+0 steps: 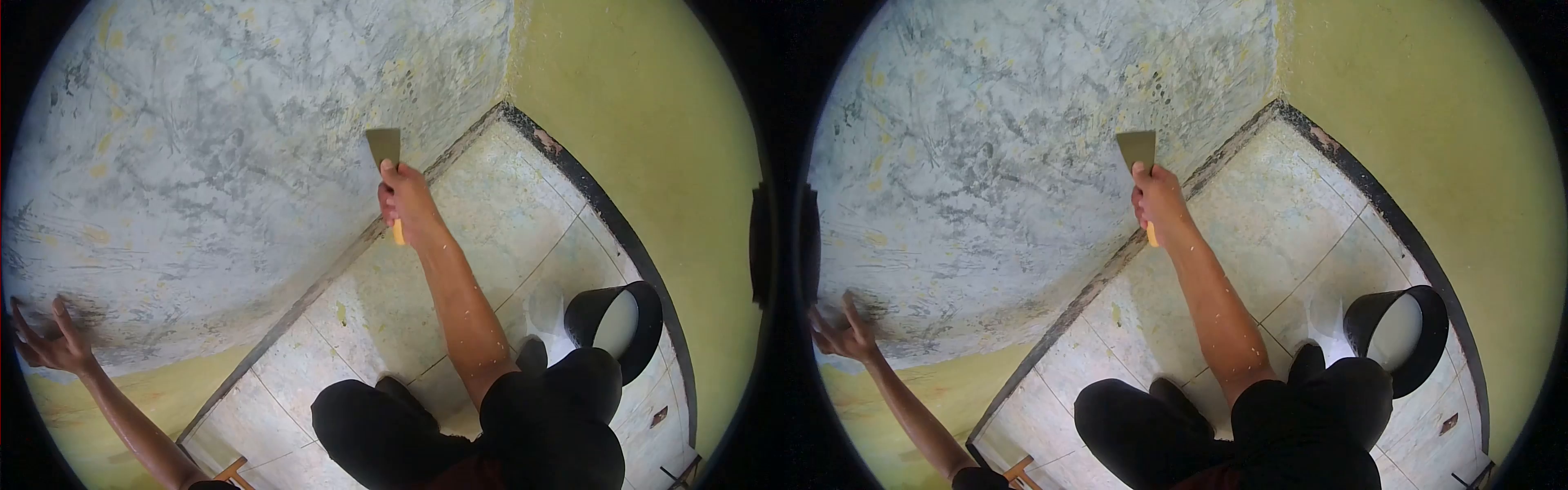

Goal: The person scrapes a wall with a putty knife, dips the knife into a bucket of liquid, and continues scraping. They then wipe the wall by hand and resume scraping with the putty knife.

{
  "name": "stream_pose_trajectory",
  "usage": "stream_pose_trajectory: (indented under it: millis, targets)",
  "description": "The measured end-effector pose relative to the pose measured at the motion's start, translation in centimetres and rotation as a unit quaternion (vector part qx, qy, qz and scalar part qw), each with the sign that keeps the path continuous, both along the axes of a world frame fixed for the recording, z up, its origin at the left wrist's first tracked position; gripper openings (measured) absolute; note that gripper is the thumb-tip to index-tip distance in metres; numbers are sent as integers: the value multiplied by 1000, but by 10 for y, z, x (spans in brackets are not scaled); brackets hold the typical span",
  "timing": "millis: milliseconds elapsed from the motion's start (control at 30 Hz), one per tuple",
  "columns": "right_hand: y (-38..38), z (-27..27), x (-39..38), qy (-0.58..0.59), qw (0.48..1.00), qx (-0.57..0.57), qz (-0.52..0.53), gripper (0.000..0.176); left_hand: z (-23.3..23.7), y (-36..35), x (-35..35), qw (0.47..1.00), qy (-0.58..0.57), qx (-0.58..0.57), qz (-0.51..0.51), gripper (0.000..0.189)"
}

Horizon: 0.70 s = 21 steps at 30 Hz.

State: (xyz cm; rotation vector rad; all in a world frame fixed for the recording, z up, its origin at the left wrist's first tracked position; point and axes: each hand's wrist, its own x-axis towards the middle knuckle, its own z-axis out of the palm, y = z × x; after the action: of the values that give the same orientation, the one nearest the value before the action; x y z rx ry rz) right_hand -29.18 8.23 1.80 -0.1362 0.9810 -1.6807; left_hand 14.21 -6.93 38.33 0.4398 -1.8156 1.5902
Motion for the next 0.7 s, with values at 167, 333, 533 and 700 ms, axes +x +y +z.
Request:
stream_pose_trajectory:
  millis: [167, 333, 533, 700]
  targets:
    - [-4, -2, -4, 28, 1000, 10, 6, 30, 3, 6, -6, 998, -11, 57, -13, 64]
    - [-3, -7, -10, 24, 1000, -2, 12, 29, -9, 9, -10, 998, -12, 58, -19, 64]
    - [-8, 12, -21, 61, 997, 8, -52, 32, -25, 7, -13, 998, -10, 52, -29, 64]
    - [-17, 92, -97, 163, 973, -89, -138, 34, -13, 21, -27, 998, -21, 41, -35, 65]
